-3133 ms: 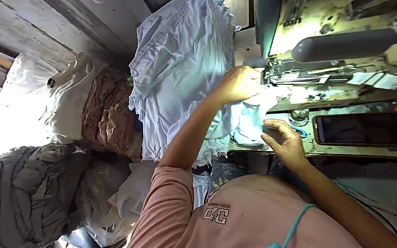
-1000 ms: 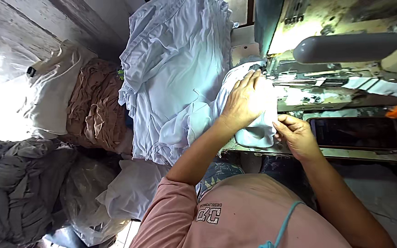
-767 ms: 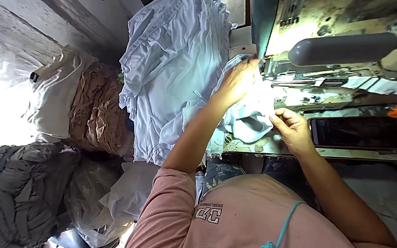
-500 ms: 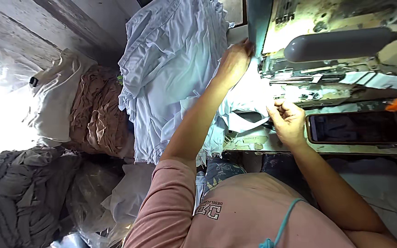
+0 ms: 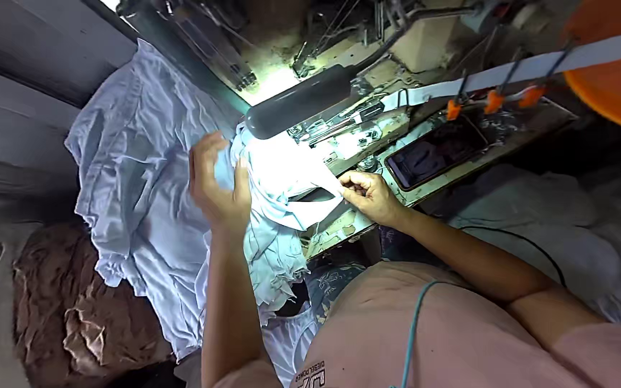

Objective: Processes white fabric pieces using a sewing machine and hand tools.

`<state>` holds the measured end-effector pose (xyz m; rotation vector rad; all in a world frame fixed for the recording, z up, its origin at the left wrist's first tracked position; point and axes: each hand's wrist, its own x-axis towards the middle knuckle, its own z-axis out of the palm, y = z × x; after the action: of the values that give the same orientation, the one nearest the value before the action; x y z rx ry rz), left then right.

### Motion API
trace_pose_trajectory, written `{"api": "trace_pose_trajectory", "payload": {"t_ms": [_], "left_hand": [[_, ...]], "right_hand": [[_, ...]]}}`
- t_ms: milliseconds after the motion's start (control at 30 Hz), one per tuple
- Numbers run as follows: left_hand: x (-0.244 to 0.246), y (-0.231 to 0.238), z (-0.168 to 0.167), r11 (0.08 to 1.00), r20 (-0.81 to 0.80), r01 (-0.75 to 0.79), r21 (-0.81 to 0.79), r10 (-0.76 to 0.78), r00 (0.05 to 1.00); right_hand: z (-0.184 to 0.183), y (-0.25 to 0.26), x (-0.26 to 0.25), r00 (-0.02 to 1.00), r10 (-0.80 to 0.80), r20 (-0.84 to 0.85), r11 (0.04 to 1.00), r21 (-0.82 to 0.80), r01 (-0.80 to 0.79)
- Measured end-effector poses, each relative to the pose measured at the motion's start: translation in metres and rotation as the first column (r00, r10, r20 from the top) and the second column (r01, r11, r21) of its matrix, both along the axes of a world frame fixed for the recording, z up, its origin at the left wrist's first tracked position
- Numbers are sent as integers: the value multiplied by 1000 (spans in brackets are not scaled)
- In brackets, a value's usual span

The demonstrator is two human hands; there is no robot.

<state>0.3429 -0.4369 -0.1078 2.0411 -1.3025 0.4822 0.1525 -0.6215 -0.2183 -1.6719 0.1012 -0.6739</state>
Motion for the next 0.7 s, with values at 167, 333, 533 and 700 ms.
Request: {"api": "trace_pose_trajectory", "payload": {"t_ms": [167,333,533,700], "left_hand": [[-84,16,-69,969,78,248,16,-249,965],[-60,20,-92,993,236,-90,75,70,969],[-40,46,-60,969,190,-101,224,58,980],[-41,69,3,902,-330,430,34,-396,857]], "right_hand": [[36,7,-4,974,221,45,816,539,-210],[62,5,-7,962,261,83,728,637,-253],[43,9,-3,982,28,188,765,628,-142],[31,10,-3,980,-4,201,981,190,-35]]}}
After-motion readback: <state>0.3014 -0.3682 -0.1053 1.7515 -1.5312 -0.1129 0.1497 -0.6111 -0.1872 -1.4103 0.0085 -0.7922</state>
